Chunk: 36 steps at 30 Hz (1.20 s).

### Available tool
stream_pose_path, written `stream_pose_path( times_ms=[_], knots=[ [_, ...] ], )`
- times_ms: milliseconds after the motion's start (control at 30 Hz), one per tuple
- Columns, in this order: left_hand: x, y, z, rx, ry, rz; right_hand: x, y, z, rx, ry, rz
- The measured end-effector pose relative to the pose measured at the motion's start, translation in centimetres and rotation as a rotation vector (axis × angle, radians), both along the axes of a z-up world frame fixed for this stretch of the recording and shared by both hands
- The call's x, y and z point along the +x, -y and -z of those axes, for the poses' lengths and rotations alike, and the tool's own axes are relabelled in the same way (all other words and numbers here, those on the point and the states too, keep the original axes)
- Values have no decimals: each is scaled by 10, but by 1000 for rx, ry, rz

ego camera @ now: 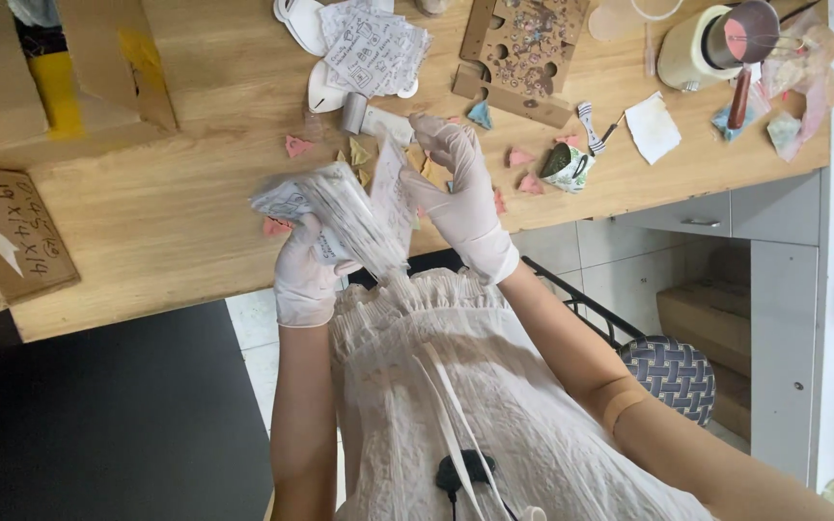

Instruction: Organizing and sorting small illustrated paper tags and wax pieces on a workbench.

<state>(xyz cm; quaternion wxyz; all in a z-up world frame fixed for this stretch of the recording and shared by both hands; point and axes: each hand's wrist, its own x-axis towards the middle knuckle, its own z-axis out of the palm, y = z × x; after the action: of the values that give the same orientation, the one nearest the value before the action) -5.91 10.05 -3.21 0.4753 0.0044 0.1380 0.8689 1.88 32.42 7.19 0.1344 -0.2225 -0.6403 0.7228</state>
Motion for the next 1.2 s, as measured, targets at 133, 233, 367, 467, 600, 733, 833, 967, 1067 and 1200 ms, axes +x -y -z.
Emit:
stream_pose_path(
  times_ms=[133, 233, 367, 467, 600, 733, 833, 967, 1067, 1200],
  knots=[
    [-4, -9, 6, -4, -22, 62, 1, -15, 30, 225, -70, 30],
    [-9, -15, 5, 3, -8, 95, 6, -27, 36, -119, 65, 21],
    [-21, -21, 11, -97, 2, 147, 13, -48, 46, -481, 21, 3],
    [-36, -28, 10, -287, 112, 191, 19, -73, 9, -191, 38, 82],
    [-52, -56, -56, -583, -59, 280, 33, -114, -61, -44, 192, 66],
    [-51, -78, -59, -636, -227, 437, 23, -121, -120, 74, 221, -501],
    [-44, -91, -56, -696, -256, 545, -10, -93, -147, 266, 336, -789],
    [-31, -95, -53, -681, -279, 616, -38, -68, -118, 622, 436, -904],
    [-26, -90, -43, -676, -294, 601, -45, -58, -106, 688, 417, -790],
    [-24, -83, -40, -636, -285, 605, -47, -52, -73, 864, 453, -707]
  ],
)
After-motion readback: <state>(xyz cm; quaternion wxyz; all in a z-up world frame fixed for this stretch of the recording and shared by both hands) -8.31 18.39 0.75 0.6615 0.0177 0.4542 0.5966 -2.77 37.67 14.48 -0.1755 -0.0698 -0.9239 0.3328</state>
